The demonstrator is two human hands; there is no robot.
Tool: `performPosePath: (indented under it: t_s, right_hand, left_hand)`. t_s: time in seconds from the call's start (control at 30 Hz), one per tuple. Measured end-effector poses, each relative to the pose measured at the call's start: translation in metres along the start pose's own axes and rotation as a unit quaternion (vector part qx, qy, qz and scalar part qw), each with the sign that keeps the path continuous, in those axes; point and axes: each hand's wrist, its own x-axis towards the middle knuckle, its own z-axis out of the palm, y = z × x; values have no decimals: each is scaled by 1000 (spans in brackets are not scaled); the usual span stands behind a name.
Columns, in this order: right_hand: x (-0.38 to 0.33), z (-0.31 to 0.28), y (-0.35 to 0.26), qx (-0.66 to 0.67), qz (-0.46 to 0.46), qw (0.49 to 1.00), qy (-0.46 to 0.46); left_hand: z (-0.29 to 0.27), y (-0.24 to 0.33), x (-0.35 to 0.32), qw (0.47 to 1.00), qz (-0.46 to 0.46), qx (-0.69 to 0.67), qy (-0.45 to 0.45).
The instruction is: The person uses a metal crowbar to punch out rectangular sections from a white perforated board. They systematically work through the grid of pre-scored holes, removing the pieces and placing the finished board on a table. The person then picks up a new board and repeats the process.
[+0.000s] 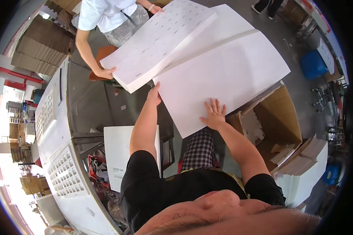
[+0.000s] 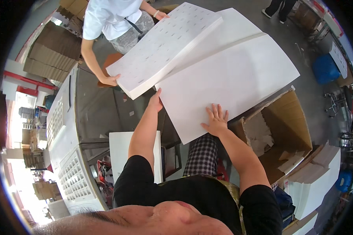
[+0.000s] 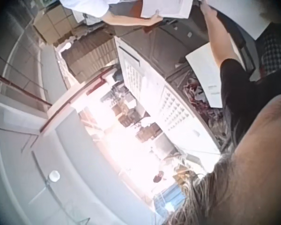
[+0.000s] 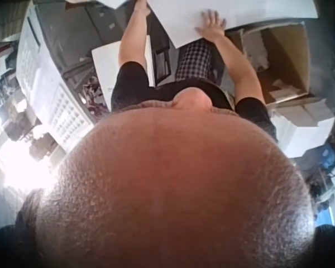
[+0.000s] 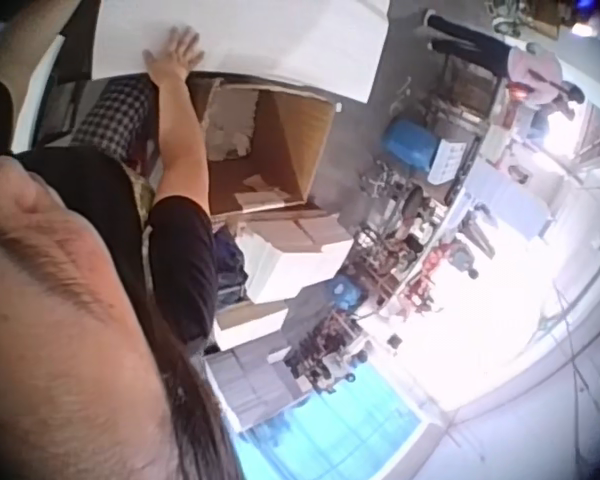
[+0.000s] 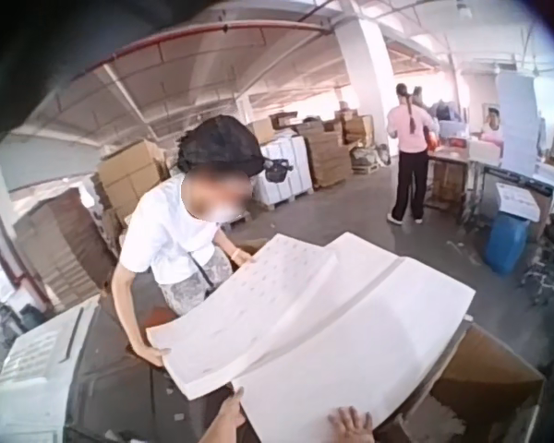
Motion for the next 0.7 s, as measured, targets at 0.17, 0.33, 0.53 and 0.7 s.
performPosePath:
  t_s: [0.17,0.33,0.53,0.7]
  right_hand:
    - [7,13,23,129,-56,986,91]
    - [-17,45,42,462,22,847,264]
    - [-51,65,36,807,236,542,-4]
    - [-38,59,33,853,207,477,-44]
  left_hand:
    - [4,-29,-35,992,68,94,39]
    - [14,-55,-66,988,68,96,100]
    - [15,-48,-50,998,-17,45,44]
    - [16,-56,-48,999,12,26,39]
